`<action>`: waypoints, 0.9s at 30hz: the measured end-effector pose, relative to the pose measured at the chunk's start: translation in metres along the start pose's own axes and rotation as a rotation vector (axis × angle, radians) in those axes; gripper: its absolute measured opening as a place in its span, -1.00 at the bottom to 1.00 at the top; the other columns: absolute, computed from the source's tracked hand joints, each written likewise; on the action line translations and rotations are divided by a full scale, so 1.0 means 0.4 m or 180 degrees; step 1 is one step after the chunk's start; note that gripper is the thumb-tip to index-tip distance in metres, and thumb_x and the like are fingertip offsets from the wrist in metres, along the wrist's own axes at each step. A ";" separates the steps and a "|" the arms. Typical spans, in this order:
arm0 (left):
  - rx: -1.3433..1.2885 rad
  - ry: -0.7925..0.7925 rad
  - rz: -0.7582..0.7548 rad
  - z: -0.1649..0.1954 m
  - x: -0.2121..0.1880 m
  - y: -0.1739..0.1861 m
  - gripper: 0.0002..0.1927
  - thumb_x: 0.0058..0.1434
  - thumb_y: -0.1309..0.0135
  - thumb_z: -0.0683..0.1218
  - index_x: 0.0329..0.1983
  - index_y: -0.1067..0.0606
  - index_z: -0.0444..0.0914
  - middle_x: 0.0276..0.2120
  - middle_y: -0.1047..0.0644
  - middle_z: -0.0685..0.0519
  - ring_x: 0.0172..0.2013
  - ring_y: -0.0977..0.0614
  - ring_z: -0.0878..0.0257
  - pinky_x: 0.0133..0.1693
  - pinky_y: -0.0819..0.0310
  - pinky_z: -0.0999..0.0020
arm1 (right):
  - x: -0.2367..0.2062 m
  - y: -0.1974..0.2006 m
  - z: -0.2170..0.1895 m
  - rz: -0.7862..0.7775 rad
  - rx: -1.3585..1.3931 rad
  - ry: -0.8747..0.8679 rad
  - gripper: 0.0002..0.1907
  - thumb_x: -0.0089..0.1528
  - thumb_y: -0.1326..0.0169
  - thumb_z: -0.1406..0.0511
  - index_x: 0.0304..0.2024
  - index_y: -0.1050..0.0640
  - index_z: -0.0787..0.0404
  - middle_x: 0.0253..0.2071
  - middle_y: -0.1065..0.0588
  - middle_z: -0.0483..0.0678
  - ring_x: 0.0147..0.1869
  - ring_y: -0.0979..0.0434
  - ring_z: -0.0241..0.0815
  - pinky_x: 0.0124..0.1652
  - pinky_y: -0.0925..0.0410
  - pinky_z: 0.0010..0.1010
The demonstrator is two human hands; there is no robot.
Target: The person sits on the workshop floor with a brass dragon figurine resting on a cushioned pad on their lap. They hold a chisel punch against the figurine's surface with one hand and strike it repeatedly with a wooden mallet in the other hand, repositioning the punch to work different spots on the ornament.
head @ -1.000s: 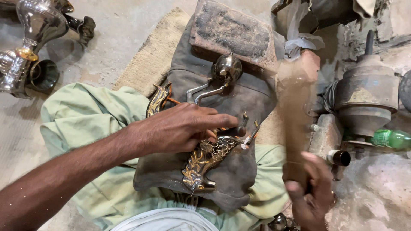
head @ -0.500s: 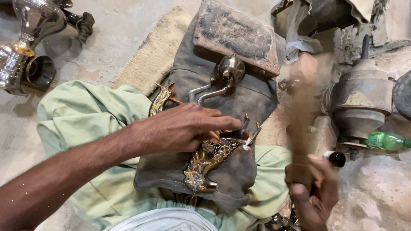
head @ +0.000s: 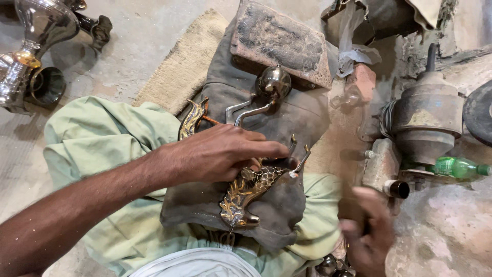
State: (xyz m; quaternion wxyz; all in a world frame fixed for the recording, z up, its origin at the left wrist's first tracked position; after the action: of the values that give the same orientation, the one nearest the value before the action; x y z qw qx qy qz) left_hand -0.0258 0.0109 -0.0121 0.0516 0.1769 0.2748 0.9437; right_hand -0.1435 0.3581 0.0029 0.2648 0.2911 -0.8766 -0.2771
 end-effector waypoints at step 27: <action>0.0121 0.0760 -0.0831 0.025 0.133 0.027 -0.49 0.13 -0.15 -0.30 0.18 -0.50 -0.17 -0.50 -0.68 -0.05 -0.51 -0.74 0.16 -0.45 -0.54 0.14 | -0.066 -0.222 0.194 0.0350 0.1615 -0.1585 -0.69 0.18 -0.22 0.47 -0.08 -0.43 0.26 -0.41 -0.45 -0.14 -0.45 -0.38 -0.42 -0.47 -0.26 -0.56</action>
State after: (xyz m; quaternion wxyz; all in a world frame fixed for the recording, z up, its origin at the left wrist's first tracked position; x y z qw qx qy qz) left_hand -0.0717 0.0170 0.0178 0.1373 0.0273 0.3174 0.9379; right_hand -0.1417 0.3411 -0.1168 -0.0230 0.2235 -0.9695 -0.0984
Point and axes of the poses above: each hand's wrist, its own x-axis towards the middle knuckle, its own y-axis out of the back of the hand, z = x × y, the point moved 1 cm from there along x, towards the middle knuckle
